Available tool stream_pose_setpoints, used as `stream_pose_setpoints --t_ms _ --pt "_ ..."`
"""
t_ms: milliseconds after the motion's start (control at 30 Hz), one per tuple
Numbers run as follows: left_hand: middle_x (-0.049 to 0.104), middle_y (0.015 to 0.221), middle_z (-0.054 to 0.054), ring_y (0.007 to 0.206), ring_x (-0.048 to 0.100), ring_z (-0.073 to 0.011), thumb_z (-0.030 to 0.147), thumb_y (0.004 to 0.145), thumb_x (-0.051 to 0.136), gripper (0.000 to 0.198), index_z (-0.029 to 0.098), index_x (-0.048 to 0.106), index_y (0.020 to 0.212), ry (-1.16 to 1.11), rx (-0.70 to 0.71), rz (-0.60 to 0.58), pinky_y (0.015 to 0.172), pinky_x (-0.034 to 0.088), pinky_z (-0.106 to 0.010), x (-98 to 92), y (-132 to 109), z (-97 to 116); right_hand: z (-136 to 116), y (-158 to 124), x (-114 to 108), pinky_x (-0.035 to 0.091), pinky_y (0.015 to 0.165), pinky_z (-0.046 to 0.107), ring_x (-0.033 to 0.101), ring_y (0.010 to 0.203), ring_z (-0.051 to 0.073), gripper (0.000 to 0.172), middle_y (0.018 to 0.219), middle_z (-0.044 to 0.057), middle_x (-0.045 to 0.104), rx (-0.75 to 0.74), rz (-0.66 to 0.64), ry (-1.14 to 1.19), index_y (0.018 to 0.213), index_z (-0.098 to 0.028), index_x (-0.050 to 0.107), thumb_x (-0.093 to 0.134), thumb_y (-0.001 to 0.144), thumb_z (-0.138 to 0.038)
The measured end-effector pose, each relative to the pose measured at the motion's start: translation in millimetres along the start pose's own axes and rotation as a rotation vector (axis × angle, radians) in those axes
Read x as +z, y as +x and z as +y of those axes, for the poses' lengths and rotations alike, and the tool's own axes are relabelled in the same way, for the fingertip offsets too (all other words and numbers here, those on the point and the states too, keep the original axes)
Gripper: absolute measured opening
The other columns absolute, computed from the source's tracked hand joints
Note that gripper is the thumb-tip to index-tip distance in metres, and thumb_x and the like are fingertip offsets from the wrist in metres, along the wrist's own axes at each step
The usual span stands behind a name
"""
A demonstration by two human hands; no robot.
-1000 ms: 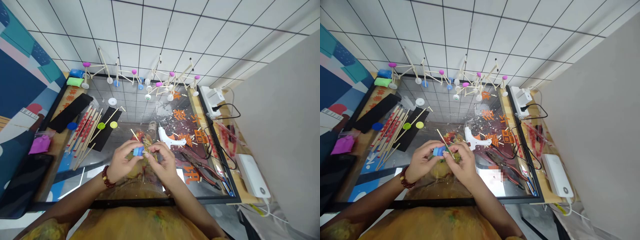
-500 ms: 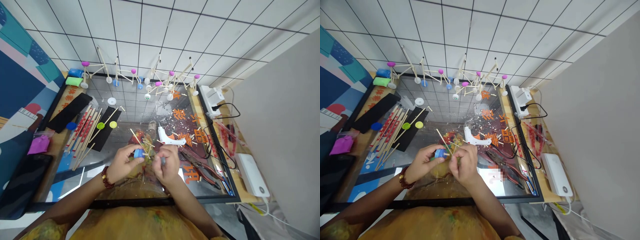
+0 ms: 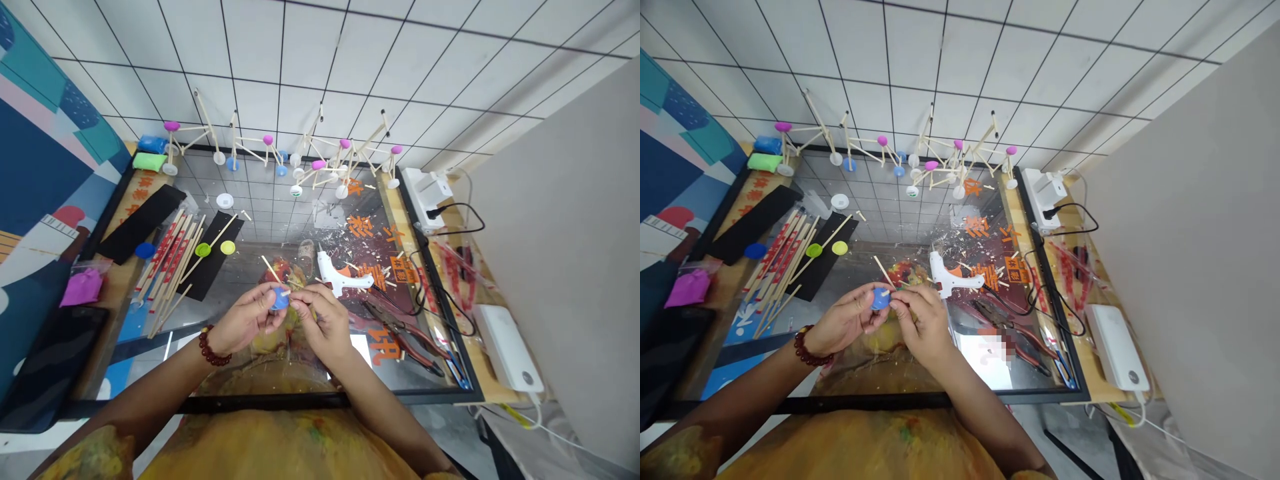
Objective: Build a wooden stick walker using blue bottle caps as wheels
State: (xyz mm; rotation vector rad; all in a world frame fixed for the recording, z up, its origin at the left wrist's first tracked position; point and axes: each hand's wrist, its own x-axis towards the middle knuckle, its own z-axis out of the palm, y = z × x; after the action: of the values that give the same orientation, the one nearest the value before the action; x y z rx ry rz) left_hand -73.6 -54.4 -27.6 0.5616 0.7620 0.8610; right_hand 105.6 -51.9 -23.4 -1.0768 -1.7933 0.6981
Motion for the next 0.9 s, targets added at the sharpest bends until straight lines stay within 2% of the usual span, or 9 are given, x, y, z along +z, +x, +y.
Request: stream_pose_setpoints --t_ms 100,200,367,433,500,567,700,800,900 --pt "0.056 0.072 0.001 0.058 0.050 -0.0086 0.049 0.086 0.068 0.043 0.018 0.058 0.115 0.128 0.039 -0.008 0.050 0.035 -0.021 2.1 -2 -6 -1 0 1 0.053 0.076 0.032 0.065 0.086 0.017 0.010 0.093 0.004 0.069 0.037 -0.015 0.075 0.099 -0.024 0.068 0.059 0.095 -0.021" --pt "0.053 0.071 0.003 0.057 0.049 -0.0081 0.052 0.087 0.065 0.042 0.018 0.055 0.111 0.192 0.014 -0.036 0.049 0.035 -0.020 7.2 -6 -9 -1 0 -1 0.051 0.077 0.035 0.063 0.085 0.019 0.013 0.089 0.005 0.068 -0.051 -0.025 -0.043 0.096 -0.023 0.064 0.052 0.096 -0.018" --pt "0.038 0.061 0.007 0.040 0.031 -0.0044 0.065 0.085 0.057 0.049 0.017 0.054 0.093 -0.121 -0.361 -0.278 0.035 0.014 -0.018 5.9 -7 -1 5 0 -2 0.049 0.075 0.038 0.059 0.083 0.021 0.018 0.089 0.007 0.066 -0.283 -0.061 -0.141 0.097 -0.022 0.060 0.046 0.093 -0.012" --pt "0.034 0.057 0.008 0.037 0.025 -0.0042 0.067 0.087 0.052 0.052 0.016 0.055 0.091 -0.190 -0.459 -0.324 0.033 0.009 -0.018 3.2 -5 2 7 0 -2 0.048 0.074 0.038 0.059 0.082 0.021 0.019 0.088 0.007 0.066 -0.297 -0.045 -0.170 0.097 -0.021 0.060 0.046 0.092 -0.010" --pt "0.033 0.056 0.008 0.036 0.025 -0.0045 0.067 0.089 0.049 0.051 0.016 0.055 0.090 -0.212 -0.485 -0.321 0.032 0.009 -0.018 2.9 -4 3 8 0 -1 0.048 0.073 0.039 0.059 0.082 0.021 0.021 0.088 0.007 0.066 -0.275 -0.014 -0.225 0.098 -0.022 0.062 0.047 0.091 -0.009" --pt "0.037 0.057 0.007 0.037 0.029 -0.0046 0.067 0.089 0.049 0.051 0.016 0.054 0.090 -0.181 -0.409 -0.255 0.033 0.012 -0.017 5.6 -4 3 7 0 -2 0.050 0.074 0.039 0.061 0.084 0.021 0.023 0.091 0.007 0.068 -0.252 0.038 -0.255 0.103 -0.023 0.065 0.050 0.092 -0.010" --pt "0.046 0.067 0.006 0.045 0.044 -0.0060 0.063 0.086 0.059 0.046 0.020 0.050 0.096 0.048 -0.054 -0.020 0.037 0.024 -0.017 12.1 -7 -1 5 -1 -5 0.054 0.074 0.037 0.066 0.084 0.020 0.028 0.094 0.006 0.071 -0.269 0.110 -0.233 0.113 -0.027 0.068 0.059 0.091 -0.012" --pt "0.050 0.066 0.006 0.049 0.049 -0.0086 0.057 0.093 0.052 0.039 0.021 0.049 0.107 0.395 0.118 0.047 0.043 0.034 -0.019 11.8 -11 -5 3 0 -6 0.055 0.075 0.038 0.067 0.083 0.021 0.033 0.093 0.006 0.072 -0.292 0.123 -0.235 0.119 -0.027 0.068 0.064 0.089 -0.012" --pt "0.060 0.069 0.003 0.059 0.057 -0.0129 0.049 0.097 0.048 0.033 0.021 0.051 0.114 0.842 0.297 0.111 0.057 0.045 -0.025 8.7 -14 -7 2 0 -7 0.056 0.076 0.039 0.069 0.085 0.022 0.038 0.095 0.007 0.074 -0.289 0.109 -0.233 0.124 -0.027 0.066 0.066 0.089 -0.014"
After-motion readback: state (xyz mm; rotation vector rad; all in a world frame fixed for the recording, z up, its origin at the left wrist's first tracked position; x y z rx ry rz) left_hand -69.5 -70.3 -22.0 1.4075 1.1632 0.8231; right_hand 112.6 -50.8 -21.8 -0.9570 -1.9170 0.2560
